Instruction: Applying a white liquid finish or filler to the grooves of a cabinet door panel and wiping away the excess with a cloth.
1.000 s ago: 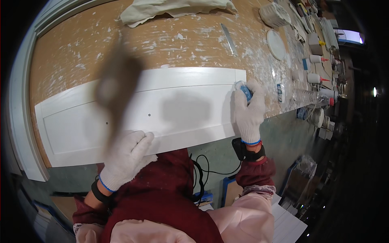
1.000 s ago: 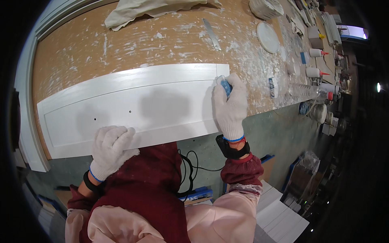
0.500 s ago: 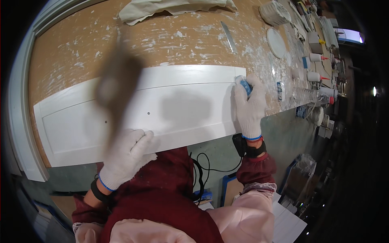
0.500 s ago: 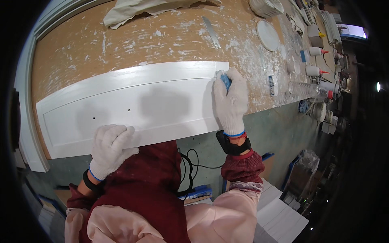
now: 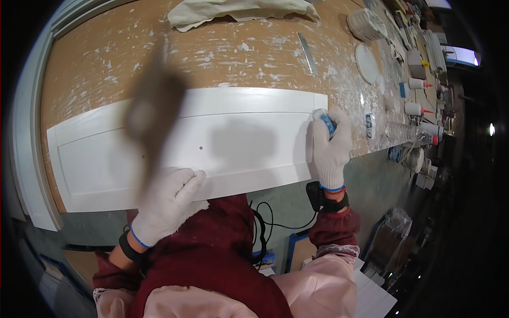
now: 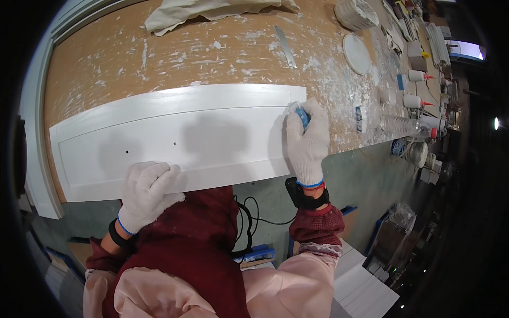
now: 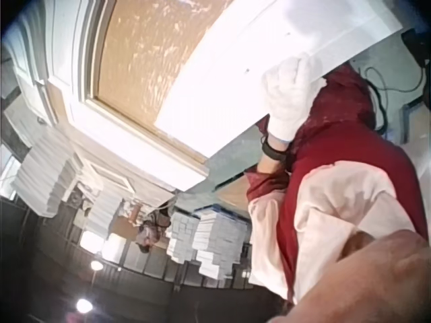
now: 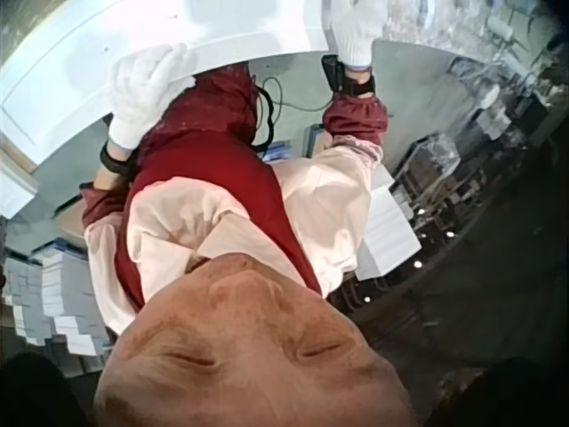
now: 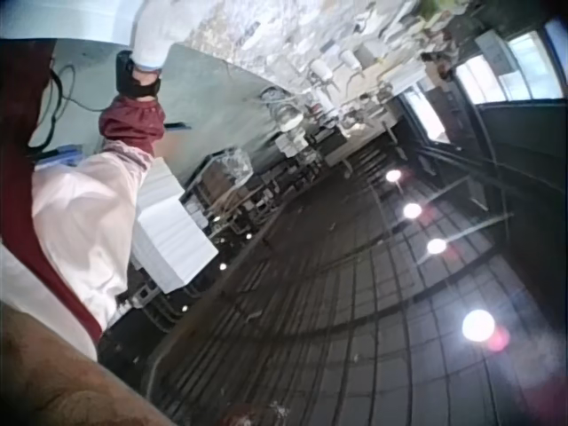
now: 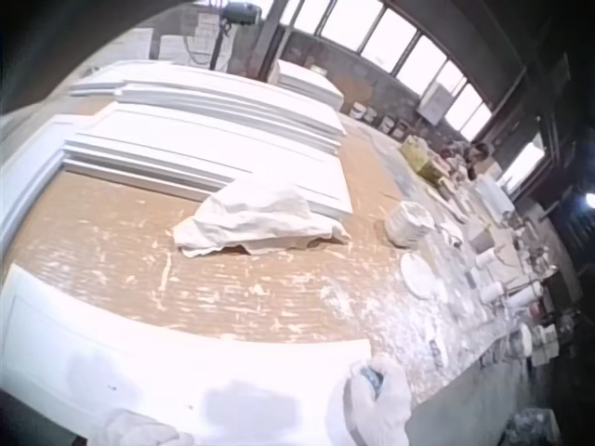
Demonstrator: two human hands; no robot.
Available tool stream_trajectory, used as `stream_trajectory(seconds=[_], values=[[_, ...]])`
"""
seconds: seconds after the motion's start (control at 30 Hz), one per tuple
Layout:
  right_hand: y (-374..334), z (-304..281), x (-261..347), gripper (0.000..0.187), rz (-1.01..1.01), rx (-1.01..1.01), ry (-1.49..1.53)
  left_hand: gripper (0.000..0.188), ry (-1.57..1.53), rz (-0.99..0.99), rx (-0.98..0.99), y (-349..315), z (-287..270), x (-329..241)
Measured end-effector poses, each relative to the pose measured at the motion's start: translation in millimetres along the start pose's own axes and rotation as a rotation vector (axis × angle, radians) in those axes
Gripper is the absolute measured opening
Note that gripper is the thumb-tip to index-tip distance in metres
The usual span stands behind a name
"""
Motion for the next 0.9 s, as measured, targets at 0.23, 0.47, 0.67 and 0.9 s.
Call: stream_trajectory(seconds=[0.23,0.47,0.67,0.9], values=[[10,4,12,0.022,-0.029,0.004,-0.104,0.072,-0.024,-0.027,-0.016,-5,2,4],[27,-6,-1,0.028,0.054,0.117,-0.043,0.072,-0.024,-0.004,-0.022,0,-2,1],[46,-3,19,0.03,0.013,0.202,-0.158,0.072,-0.009,-0.007,-0.027,0,-3,1],[53,5,12,0.032,-0.049,0.186,-0.165,0.071,-0.005,0.007,-0.049,0,-3,1]])
Point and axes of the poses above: each hand's wrist, its own y-axis towards the middle knuckle, its own z-axis out of the palm, x = y × z, the point moved 5 cm from there along y, towards the middle knuckle, and after that the axes turned 7 degrees about z, right-handed, at the moved point
